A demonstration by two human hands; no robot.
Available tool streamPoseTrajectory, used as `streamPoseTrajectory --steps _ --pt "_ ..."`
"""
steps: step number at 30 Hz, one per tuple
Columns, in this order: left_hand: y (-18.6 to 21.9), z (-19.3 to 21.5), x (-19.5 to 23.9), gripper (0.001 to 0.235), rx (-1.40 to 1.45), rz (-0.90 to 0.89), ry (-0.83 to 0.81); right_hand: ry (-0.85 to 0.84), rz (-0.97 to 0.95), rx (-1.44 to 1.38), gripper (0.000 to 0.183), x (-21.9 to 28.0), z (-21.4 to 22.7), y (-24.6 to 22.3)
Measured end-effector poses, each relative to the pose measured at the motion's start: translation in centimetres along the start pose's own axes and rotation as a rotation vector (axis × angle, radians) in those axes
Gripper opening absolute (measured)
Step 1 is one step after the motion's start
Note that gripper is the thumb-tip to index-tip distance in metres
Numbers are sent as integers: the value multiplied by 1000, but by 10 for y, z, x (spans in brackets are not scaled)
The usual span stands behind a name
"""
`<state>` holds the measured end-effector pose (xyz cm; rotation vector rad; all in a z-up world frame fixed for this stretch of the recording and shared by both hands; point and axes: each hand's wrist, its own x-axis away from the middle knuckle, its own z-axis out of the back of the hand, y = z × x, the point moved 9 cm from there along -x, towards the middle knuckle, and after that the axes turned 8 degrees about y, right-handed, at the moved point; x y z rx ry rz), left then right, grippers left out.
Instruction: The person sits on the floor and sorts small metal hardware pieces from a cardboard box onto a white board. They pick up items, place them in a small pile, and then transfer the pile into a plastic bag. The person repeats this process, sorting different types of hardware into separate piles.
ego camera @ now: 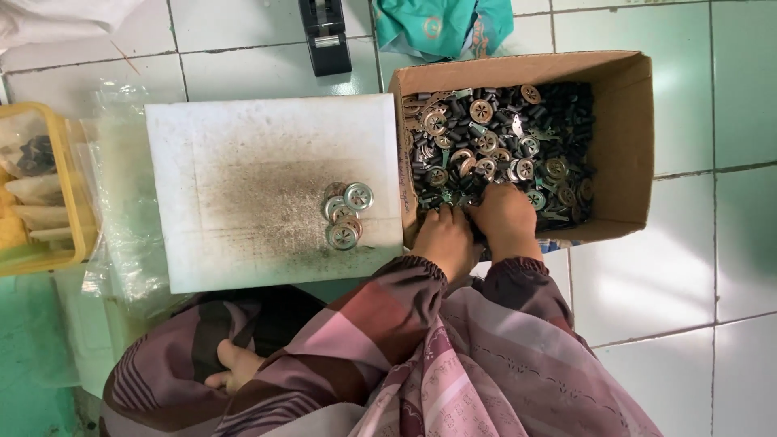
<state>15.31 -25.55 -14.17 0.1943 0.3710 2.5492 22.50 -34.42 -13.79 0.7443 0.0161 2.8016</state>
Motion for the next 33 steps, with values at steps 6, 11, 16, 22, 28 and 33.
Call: streamPoseTrajectory --steps 6,11,16,22,28,33 --pt "-3 -2 1 72 -48 30 -96 116 82 -76 45 5 -5 -1" --pt "-2 3 20 74 -71 18 83 180 114 -107 44 4 -13 1" --pt "3 49 53 65 -87 -98 293 332 181 -148 32 24 13 0" --pt "-25 110 92 31 63 -101 510 626 293 -601 10 98 70 -28" --pt "-117 184 167 38 68 267 425 763 547 -929 16 123 58 -107" --pt "-128 175 166 43 136 333 363 799 709 -753 13 133 62 -153"
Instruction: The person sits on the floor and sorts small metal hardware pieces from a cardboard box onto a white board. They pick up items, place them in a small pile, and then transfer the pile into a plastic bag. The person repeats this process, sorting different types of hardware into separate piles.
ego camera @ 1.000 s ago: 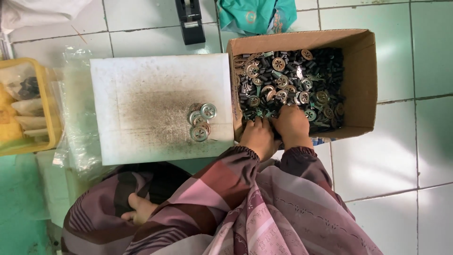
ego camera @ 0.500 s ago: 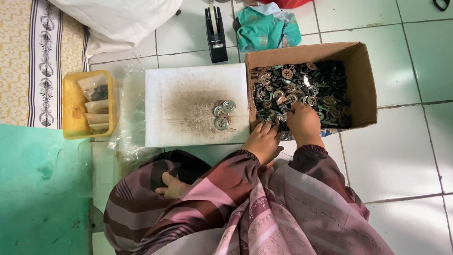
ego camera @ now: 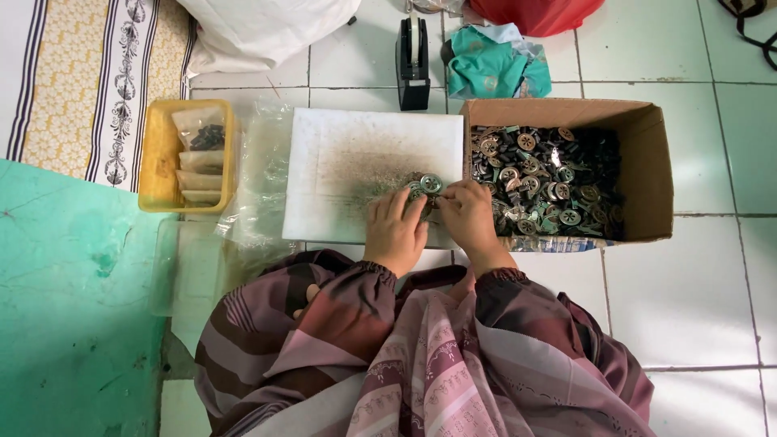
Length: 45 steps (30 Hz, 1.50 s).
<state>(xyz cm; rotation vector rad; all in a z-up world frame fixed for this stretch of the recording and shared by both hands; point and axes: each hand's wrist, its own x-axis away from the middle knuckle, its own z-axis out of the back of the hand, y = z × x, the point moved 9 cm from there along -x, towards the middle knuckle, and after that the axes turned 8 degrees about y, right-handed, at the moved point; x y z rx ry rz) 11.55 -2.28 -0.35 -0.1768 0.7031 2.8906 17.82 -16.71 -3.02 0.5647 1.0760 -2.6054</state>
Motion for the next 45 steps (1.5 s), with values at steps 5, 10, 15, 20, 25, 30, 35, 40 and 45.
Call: streamPoseTrajectory --steps 5,10,15,20,25,30,35,40,45 --pt "3 -18 -1 41 -94 4 -95 5 -11 100 17 -1 -9 6" --pt "8 -21 -2 40 -120 8 -131 33 -3 133 27 -3 5 -2" --pt "39 -13 -22 35 -34 -98 60 -115 -145 146 20 -9 54 37" --pt "98 -68 -37 26 65 -232 25 -215 -284 330 18 18 85 127" --pt "97 -132 -28 29 -12 -344 -122 -586 -478 522 29 43 37 191" --pt "89 -136 -29 33 -12 -389 -123 -748 -470 571 40 44 -6 199" --pt "91 -127 -36 43 34 -372 -146 -785 -490 505 35 37 -11 187" --pt "93 -111 -43 49 66 -357 -148 -745 -589 368 28 16 6 171" --pt "99 -103 -41 47 134 -351 -143 -620 -577 421 20 2 29 176"
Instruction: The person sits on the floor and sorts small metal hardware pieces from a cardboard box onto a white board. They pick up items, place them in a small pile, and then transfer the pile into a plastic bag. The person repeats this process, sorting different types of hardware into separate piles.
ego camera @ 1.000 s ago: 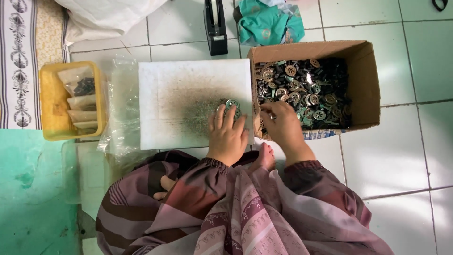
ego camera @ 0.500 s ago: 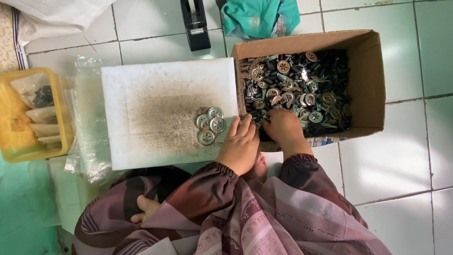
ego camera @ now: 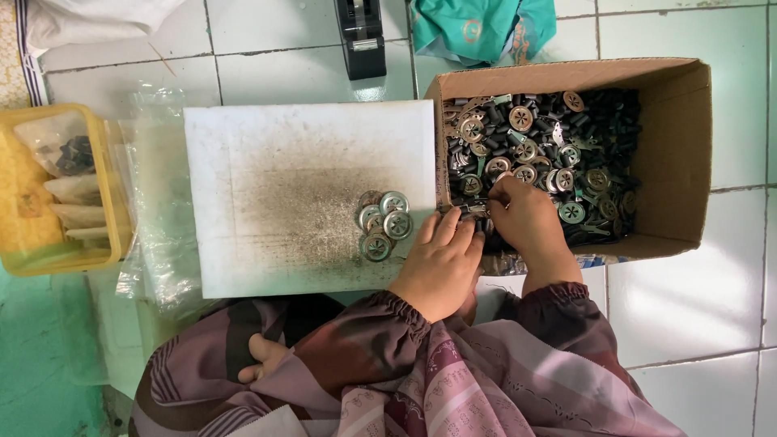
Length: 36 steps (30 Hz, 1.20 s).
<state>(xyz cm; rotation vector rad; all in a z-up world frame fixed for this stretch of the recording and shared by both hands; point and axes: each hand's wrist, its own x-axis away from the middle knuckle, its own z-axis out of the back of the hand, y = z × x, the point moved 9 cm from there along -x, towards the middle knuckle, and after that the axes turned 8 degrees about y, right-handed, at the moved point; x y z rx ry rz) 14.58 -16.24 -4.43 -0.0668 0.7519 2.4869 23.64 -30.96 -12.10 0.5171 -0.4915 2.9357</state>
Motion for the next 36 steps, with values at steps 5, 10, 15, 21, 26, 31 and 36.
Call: streamPoseTrajectory --steps 5,10,15,21,26,31,36 --pt "2 13 -2 51 -25 -25 123 183 45 -157 15 4 12 1" --pt "3 22 -3 47 -52 -37 201 262 86 -234 15 16 41 -18" --pt "18 59 1 27 -42 -55 314 328 193 -373 17 35 71 -34" --pt "-26 112 46 31 -172 52 387 266 228 -590 16 74 55 -87" --pt "-36 104 89 35 -192 118 248 210 324 -632 26 88 18 -126" --pt "-38 89 94 41 -251 165 111 233 448 -476 34 99 4 -146" --pt "-41 80 92 45 -321 188 41 362 479 -240 39 101 -2 -150"
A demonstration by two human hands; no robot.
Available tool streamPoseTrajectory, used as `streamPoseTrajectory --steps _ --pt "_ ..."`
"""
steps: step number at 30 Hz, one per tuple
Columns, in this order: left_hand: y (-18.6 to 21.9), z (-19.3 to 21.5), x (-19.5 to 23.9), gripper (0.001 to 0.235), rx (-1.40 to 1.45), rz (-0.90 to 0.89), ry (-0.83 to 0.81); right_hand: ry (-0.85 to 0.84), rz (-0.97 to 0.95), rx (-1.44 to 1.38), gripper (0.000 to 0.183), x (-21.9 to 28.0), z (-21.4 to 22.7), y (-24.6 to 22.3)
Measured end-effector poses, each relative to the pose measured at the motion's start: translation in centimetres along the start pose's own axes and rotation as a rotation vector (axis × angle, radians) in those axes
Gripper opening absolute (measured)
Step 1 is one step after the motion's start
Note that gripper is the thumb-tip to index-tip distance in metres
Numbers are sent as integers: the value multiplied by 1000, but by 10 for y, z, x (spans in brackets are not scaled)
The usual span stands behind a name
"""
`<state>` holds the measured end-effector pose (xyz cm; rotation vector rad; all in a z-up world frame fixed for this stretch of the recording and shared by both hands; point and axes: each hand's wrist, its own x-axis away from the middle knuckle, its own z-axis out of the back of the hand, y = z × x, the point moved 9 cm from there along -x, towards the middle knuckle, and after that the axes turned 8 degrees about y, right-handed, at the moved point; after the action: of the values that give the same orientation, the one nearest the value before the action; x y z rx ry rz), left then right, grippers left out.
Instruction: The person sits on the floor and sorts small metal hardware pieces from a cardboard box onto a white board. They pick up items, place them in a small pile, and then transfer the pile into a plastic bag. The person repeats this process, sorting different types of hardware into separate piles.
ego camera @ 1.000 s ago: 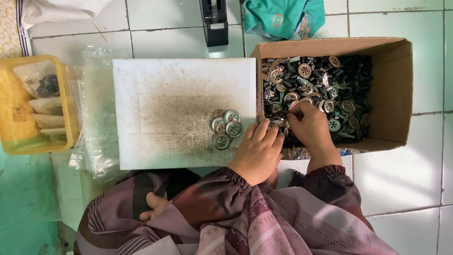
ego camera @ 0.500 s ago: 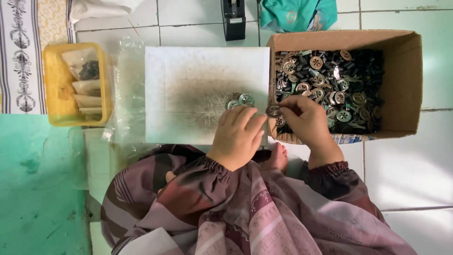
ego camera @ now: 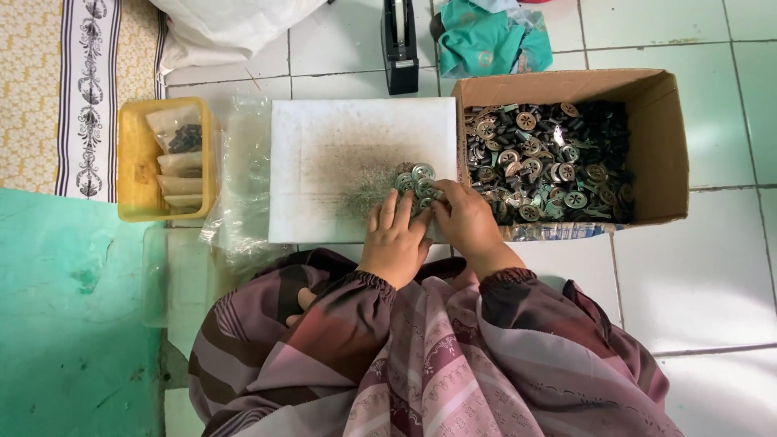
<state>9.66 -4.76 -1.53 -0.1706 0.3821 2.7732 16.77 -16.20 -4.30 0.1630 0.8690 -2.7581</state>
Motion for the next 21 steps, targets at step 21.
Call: streamPoseTrajectory --steps 21 --pt "89 -107 -164 39 5 -173 -226 -19 -390 203 34 -40 22 219"
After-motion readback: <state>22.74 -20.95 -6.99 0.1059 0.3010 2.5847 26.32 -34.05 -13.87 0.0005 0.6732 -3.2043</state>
